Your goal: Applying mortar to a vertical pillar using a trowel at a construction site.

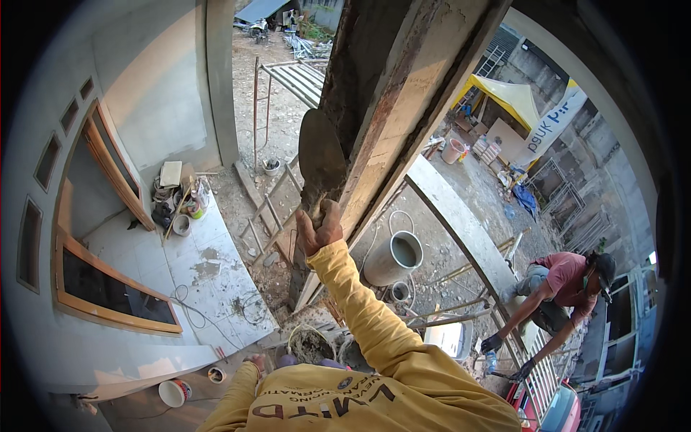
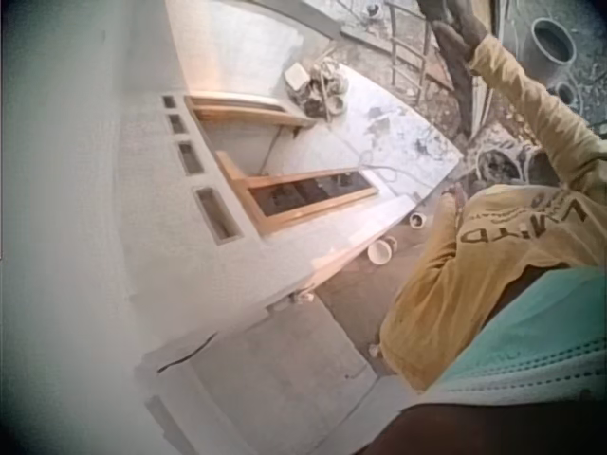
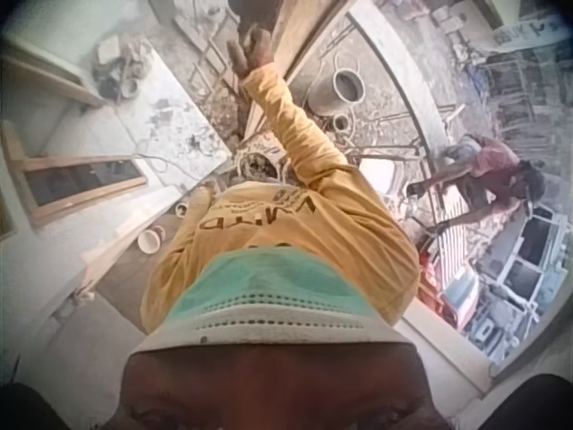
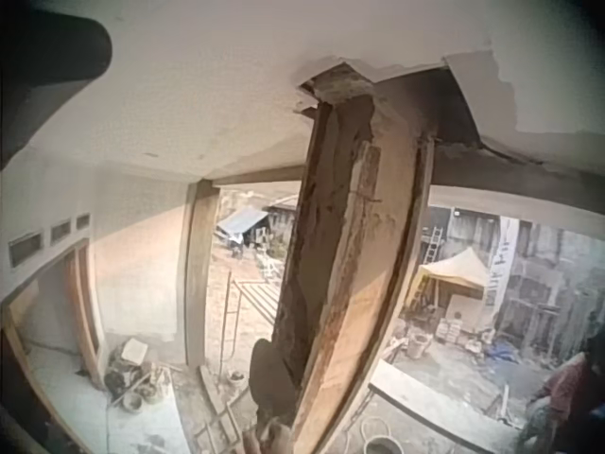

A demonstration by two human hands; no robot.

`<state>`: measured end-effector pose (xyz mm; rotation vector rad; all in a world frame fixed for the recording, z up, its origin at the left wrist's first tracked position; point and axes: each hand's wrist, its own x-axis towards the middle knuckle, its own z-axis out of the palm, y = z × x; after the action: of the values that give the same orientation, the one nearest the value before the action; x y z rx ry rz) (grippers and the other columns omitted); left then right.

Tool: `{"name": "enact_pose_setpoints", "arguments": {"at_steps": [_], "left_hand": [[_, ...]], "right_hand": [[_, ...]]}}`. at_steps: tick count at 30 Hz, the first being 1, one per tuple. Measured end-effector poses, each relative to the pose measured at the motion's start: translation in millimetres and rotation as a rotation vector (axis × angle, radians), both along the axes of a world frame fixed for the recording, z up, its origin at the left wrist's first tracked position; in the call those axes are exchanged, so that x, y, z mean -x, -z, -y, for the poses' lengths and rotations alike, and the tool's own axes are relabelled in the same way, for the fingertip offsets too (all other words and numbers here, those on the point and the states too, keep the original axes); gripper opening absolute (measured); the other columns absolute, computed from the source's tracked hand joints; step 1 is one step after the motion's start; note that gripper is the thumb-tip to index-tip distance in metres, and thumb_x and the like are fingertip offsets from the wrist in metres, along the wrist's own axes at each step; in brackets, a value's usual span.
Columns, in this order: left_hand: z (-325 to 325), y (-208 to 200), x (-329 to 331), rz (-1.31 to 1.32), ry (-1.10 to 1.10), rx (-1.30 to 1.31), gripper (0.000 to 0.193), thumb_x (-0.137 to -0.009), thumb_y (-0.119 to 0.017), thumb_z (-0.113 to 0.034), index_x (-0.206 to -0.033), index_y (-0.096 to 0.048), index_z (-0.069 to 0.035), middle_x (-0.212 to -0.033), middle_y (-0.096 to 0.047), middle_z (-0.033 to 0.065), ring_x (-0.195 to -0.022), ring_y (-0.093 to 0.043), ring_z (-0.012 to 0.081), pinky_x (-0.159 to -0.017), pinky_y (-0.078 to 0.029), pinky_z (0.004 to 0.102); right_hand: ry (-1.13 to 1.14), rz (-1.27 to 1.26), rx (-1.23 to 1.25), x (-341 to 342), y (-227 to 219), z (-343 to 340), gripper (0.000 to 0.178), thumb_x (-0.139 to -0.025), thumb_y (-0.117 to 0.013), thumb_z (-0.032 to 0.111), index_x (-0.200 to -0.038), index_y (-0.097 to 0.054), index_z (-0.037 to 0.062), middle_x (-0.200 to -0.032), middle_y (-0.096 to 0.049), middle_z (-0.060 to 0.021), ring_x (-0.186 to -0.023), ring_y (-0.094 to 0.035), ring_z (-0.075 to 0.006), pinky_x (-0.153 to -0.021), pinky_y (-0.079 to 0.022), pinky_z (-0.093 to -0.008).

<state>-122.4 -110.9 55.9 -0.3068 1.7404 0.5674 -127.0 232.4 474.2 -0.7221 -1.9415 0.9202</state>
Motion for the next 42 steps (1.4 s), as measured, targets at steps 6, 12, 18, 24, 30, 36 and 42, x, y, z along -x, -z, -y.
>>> {"name": "enact_pose_setpoints", "arguments": {"at_steps": [6, 12, 18, 24, 30, 36, 42], "left_hand": [[-23, -16, 3, -0.009, -0.242, -0.253, 0.043, -0.084, -0.06, -0.033, -0.123, -0.047, -0.021, -0.113, -0.055, 0.008, -0.099, -0.058, 0.0322, -0.074, -0.046, 0.0484], [67, 68, 10, -0.539, 1.628, -0.117, 0.048, -0.085, -0.054, -0.042, -0.126, -0.049, -0.018, -0.127, -0.052, 0.0081, -0.112, -0.052, 0.029, -0.089, -0.044, 0.0431], [54, -5, 11, -0.178, 2.129, 0.004, 0.041, -0.087, -0.047, -0.046, -0.122, -0.052, -0.025, -0.137, -0.04, 0.0072, -0.127, -0.036, 0.0255, -0.099, -0.037, 0.0407], [74, 7, 12, -0.423, 2.016, 0.005, 0.039, -0.088, -0.044, -0.047, -0.116, -0.056, -0.023, -0.133, -0.044, 0.004, -0.123, -0.038, 0.0239, -0.097, -0.037, 0.0401], [52, 16, 14, -0.44, 2.015, -0.029, 0.039, -0.087, -0.045, -0.047, -0.116, -0.056, -0.023, -0.134, -0.043, 0.0043, -0.123, -0.038, 0.0242, -0.097, -0.037, 0.0407], [48, 17, 15, -0.422, 2.028, -0.04, 0.04, -0.087, -0.045, -0.047, -0.116, -0.056, -0.024, -0.134, -0.042, 0.0046, -0.124, -0.038, 0.0245, -0.098, -0.037, 0.0415], [54, 16, 23, -0.406, 2.02, -0.036, 0.04, -0.086, -0.046, -0.047, -0.117, -0.057, -0.024, -0.134, -0.042, 0.0049, -0.124, -0.038, 0.0249, -0.098, -0.037, 0.0422]], "right_hand": [[0.277, 0.024, 0.135, 50, -76, -44, 0.042, -0.086, -0.058, 0.034, -0.104, -0.042, 0.0001, -0.083, -0.059, -0.0317, -0.085, -0.057, -0.0495, -0.07, -0.047, -0.0489], [0.213, 0.043, 0.272, 72, -30, -24, 0.044, -0.085, -0.057, 0.038, -0.101, -0.044, -0.0005, -0.089, -0.059, -0.0324, -0.09, -0.056, -0.0505, -0.075, -0.046, -0.049], [0.312, 0.148, 0.283, 48, 26, -39, 0.042, -0.084, -0.059, 0.039, -0.096, -0.045, 0.0021, -0.085, -0.061, -0.0279, -0.084, -0.057, -0.0481, -0.074, -0.047, -0.0455], [0.264, 0.083, 0.231, 19, 58, -25, 0.039, -0.083, -0.062, 0.037, -0.09, -0.043, 0.0034, -0.077, -0.058, -0.0229, -0.073, -0.054, -0.0457, -0.066, -0.046, -0.0436], [0.257, 0.087, 0.259, -20, 68, 21, 0.043, -0.087, -0.056, 0.039, -0.099, -0.046, -0.0008, -0.082, -0.055, -0.0234, -0.074, -0.054, -0.0337, -0.068, -0.044, -0.0382], [0.0, -0.085, 0.205, 2, 0, 37, 0.031, -0.087, -0.054, 0.026, -0.102, -0.041, 0.0014, -0.08, -0.056, -0.0275, -0.072, -0.056, -0.0427, -0.069, -0.046, -0.0434], [0.01, -0.013, 0.345, 40, -60, 26, 0.038, -0.088, -0.056, 0.028, -0.106, -0.034, 0.0034, -0.078, -0.057, -0.0238, -0.067, -0.057, -0.0359, -0.062, -0.047, -0.0442]]}}
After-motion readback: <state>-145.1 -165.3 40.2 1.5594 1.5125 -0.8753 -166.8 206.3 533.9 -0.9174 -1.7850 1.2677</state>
